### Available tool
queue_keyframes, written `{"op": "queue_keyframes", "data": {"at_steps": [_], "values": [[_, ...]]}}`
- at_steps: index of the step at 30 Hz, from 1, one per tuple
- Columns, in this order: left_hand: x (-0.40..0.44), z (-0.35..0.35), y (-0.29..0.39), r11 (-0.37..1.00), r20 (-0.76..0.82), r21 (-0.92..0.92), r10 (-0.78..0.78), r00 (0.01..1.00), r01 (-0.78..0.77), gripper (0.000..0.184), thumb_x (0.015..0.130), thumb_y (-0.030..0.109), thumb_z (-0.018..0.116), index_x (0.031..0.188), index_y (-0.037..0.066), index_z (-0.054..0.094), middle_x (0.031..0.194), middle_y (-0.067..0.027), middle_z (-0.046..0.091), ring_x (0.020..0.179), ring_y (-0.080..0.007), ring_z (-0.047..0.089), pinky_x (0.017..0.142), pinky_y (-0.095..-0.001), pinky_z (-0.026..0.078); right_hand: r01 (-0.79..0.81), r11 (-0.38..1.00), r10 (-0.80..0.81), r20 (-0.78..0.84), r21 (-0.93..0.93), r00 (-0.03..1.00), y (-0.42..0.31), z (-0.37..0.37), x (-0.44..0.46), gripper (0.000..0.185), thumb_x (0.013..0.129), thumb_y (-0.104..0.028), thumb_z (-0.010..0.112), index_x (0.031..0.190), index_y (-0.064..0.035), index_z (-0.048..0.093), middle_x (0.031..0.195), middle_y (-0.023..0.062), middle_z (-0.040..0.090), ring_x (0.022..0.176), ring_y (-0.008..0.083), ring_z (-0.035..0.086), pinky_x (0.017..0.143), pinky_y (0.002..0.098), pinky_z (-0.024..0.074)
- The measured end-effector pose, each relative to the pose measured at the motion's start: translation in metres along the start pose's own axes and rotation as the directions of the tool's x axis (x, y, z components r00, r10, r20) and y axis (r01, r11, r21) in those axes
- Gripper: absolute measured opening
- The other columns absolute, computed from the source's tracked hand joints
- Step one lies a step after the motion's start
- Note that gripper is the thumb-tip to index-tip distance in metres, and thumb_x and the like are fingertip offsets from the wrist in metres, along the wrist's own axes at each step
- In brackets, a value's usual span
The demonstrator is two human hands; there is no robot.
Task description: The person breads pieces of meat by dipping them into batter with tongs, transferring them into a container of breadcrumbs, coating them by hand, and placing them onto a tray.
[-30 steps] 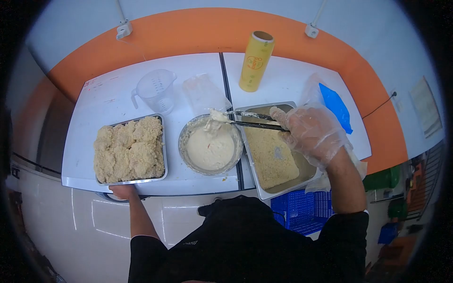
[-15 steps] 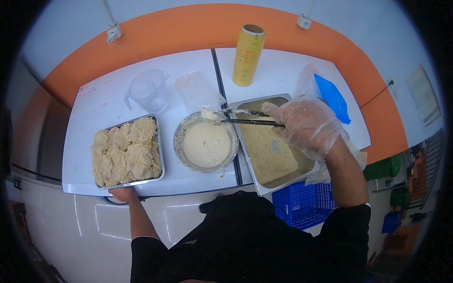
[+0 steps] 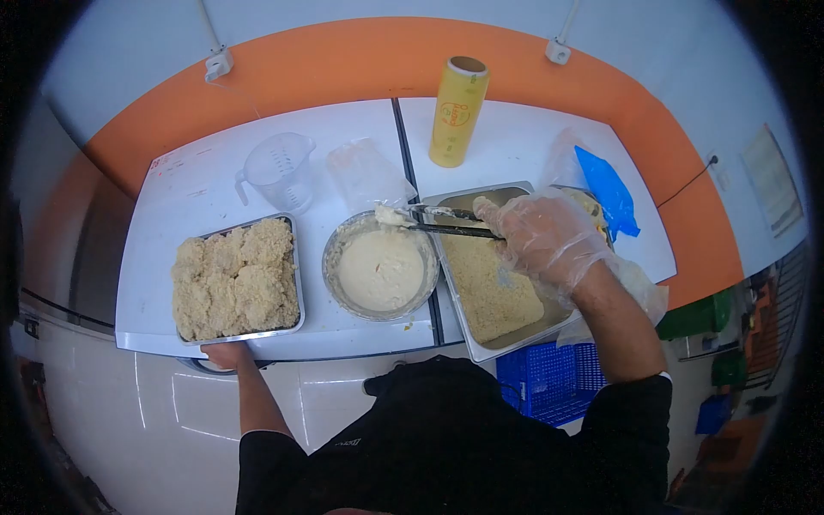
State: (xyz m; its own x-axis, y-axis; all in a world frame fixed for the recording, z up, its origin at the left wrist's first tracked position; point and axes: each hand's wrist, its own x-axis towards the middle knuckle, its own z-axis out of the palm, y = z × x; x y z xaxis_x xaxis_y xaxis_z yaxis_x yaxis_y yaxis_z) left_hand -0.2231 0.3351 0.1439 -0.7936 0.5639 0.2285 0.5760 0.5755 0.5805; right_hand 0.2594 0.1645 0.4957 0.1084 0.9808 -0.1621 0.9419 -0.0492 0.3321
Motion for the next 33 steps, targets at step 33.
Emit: {"op": "queue_keyframes", "data": {"at_steps": [33], "values": [[0.002, 0.007, -0.004, 1.0, -0.016, -0.001, -0.001, 1.0, 0.001, 0.064, 0.075, 0.045, 0.074, 0.108, -0.002, 0.046, 0.099, -0.0207, 0.061, 0.098, -0.0423, 0.059, 0.083, -0.0553, 0.044, 0.011, 0.997, -0.019, -0.104, -0.075, 0.994, -0.01, 0.003, 0.004, 0.047, 0.089, -0.024, 0.061, 0.134, -0.0115, 0.052, 0.091, 0.0109, 0.064, 0.086, 0.0237, 0.064, 0.075, 0.0366, 0.0507]]}}
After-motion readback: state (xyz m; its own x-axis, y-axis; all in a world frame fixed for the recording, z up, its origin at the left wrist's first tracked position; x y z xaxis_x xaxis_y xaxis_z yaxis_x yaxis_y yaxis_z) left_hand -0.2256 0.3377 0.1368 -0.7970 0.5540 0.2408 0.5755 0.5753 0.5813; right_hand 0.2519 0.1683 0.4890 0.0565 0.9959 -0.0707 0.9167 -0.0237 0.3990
